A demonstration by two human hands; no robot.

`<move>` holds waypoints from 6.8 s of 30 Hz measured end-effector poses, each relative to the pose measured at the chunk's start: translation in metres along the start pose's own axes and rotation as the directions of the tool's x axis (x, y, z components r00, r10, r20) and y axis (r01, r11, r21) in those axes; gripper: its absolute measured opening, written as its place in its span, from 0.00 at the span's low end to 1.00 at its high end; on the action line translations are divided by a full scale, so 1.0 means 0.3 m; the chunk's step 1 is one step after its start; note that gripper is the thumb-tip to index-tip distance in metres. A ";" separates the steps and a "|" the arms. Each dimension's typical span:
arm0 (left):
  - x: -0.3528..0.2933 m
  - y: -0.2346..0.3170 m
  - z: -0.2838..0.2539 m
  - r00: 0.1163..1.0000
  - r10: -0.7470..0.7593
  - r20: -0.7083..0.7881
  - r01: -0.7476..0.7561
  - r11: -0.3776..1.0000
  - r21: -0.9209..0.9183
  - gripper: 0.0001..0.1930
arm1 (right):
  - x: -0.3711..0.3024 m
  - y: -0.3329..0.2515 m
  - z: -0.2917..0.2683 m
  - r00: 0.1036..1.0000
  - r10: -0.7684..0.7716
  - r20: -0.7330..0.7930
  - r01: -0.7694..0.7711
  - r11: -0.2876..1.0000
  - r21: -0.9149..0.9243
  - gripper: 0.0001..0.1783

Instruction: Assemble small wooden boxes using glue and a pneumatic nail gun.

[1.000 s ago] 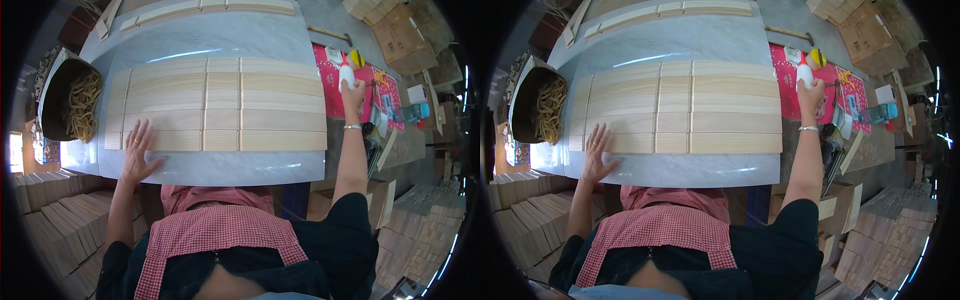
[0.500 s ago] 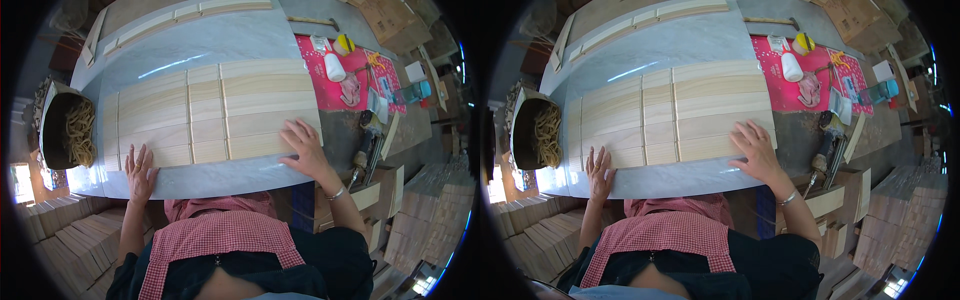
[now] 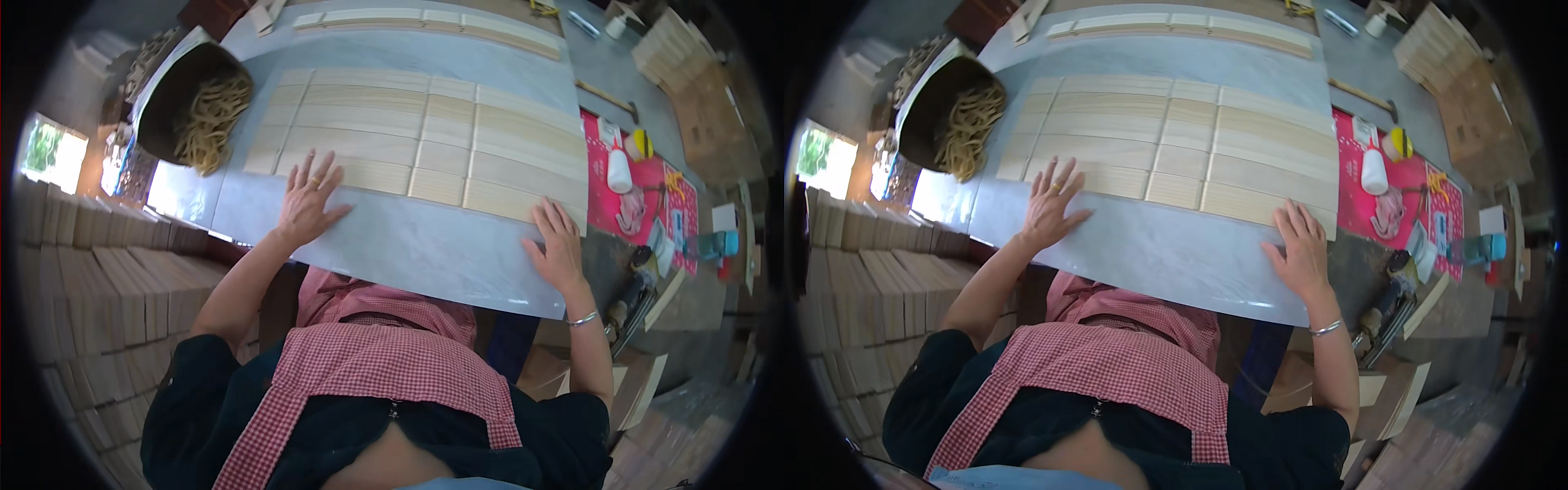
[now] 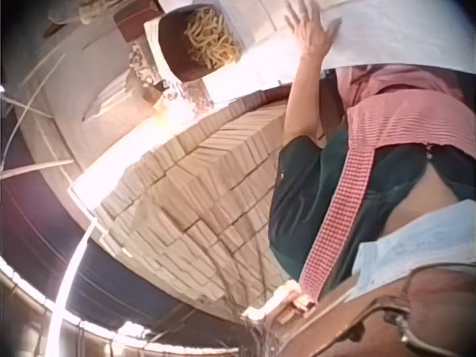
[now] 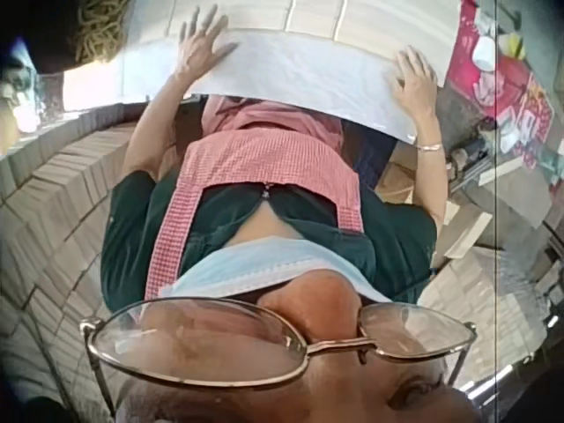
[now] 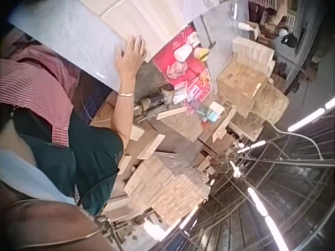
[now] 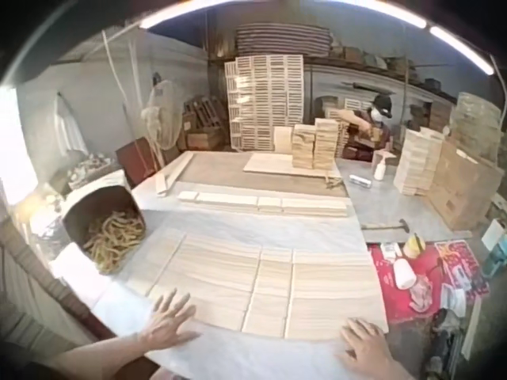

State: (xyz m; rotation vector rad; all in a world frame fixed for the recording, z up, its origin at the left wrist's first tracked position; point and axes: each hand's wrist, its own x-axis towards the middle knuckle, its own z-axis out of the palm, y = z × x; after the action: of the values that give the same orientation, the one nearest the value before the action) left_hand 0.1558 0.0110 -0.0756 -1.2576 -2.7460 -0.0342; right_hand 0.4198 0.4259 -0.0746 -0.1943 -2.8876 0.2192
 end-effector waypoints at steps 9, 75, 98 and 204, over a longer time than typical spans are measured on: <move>0.090 -0.060 0.033 0.999 0.046 0.008 -0.046 0.998 -0.043 0.39 | 0.124 -0.011 -0.031 0.999 0.028 0.030 -0.029 0.999 0.031 0.26; -0.164 -0.021 -0.032 0.975 -0.013 0.220 0.211 0.338 -0.917 0.45 | 0.104 -0.710 0.059 0.981 -0.169 -0.098 0.194 0.911 0.363 0.10; -0.173 -0.044 0.017 0.996 0.086 -0.018 -0.041 0.279 -0.959 0.55 | 0.272 -0.982 0.117 0.842 -0.535 -0.070 0.489 0.702 0.518 0.21; -0.190 0.019 -0.039 0.815 -0.177 0.552 0.539 -0.122 -0.834 0.10 | 0.004 -0.261 0.055 0.995 0.011 0.104 -0.054 0.906 0.419 0.29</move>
State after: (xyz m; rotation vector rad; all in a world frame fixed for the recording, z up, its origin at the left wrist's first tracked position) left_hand 0.1983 -0.0290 -0.0710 -0.2679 -2.9581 -2.5304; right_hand 0.4057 0.3470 -0.0775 -0.1554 -2.8461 0.8713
